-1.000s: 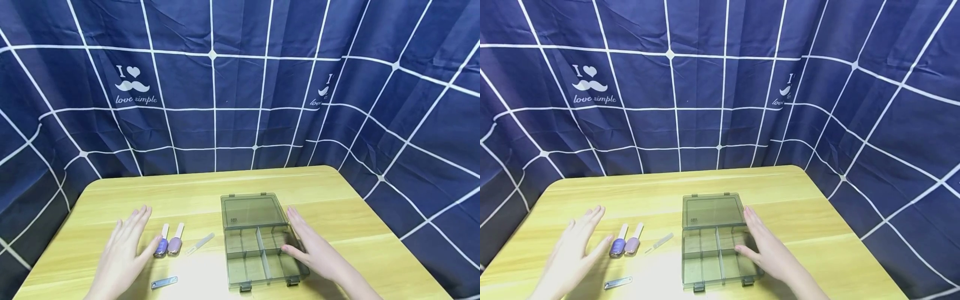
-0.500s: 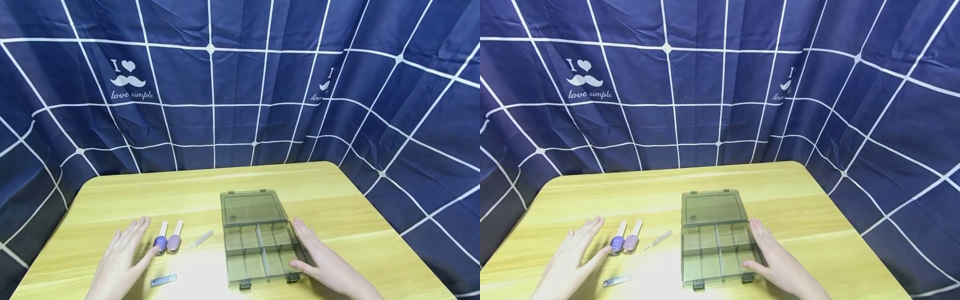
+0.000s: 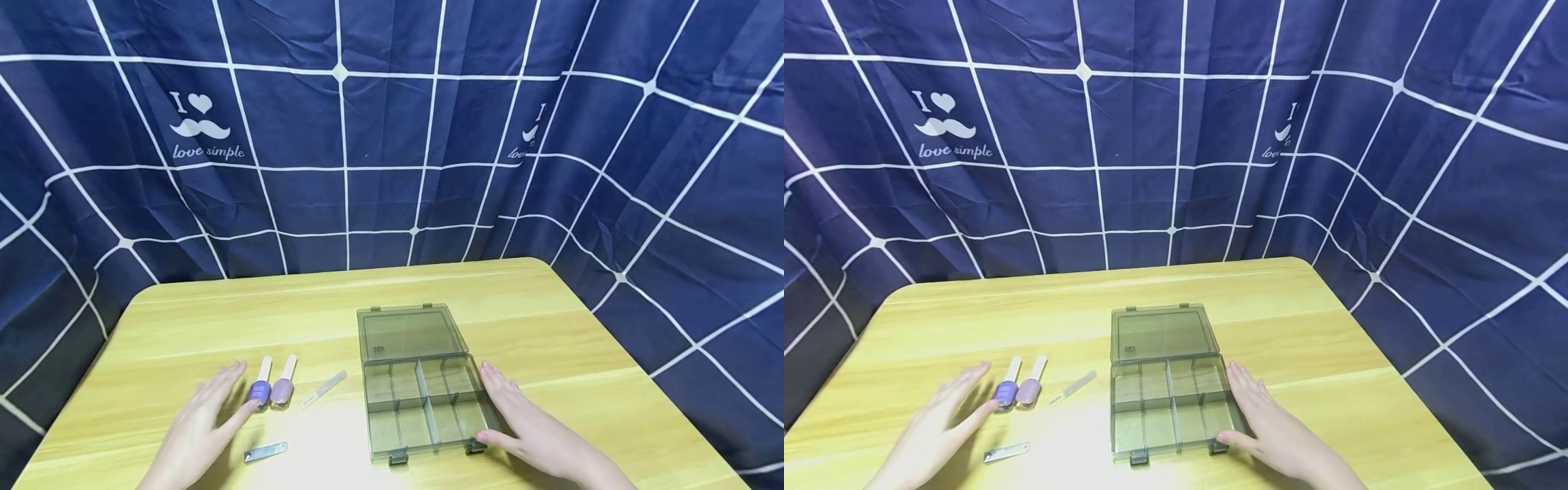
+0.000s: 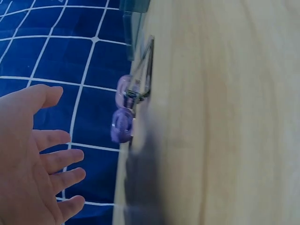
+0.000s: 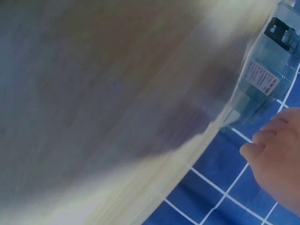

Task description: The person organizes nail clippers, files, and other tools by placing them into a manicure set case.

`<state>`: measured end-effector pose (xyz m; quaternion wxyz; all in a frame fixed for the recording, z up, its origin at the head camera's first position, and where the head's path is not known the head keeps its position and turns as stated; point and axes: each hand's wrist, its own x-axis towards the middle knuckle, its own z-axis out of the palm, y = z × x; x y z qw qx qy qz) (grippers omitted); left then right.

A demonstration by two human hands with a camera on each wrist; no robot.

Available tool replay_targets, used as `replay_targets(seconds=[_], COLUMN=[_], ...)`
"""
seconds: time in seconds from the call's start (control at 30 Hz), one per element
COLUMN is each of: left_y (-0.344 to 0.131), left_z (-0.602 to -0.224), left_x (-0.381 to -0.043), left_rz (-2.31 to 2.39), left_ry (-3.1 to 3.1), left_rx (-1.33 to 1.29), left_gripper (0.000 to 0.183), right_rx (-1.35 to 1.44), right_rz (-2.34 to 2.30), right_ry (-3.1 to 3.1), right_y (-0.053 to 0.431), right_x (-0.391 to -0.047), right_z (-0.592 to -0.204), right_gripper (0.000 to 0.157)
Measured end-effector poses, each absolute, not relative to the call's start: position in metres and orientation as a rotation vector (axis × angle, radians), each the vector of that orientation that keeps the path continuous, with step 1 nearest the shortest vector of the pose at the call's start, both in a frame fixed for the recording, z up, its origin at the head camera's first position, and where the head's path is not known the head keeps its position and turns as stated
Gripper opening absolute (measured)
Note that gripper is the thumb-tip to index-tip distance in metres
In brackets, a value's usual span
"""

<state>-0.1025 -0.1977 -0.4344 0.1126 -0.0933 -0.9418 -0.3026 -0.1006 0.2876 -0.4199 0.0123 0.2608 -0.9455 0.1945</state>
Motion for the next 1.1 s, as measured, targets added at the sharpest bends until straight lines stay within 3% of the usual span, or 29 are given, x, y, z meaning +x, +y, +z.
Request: replay_targets(seconds=[0.33, 1.1], left_y=[-0.2, -0.191], left_z=[-0.443, -0.455], left_x=[-0.112, -0.12], left_rz=[-0.927, -1.038], left_ry=[-2.91, -2.749], left_rx=[-0.14, -0.12], left_gripper=[0.072, 0.053], right_rx=[0.843, 0.841], right_rz=[0.535, 0.584], right_ry=[-2.969, -3.002], right_y=[0.288, 0.289], right_x=[-0.104, -0.106], right_z=[-0.42, -0.422], right_gripper=[0.085, 0.085])
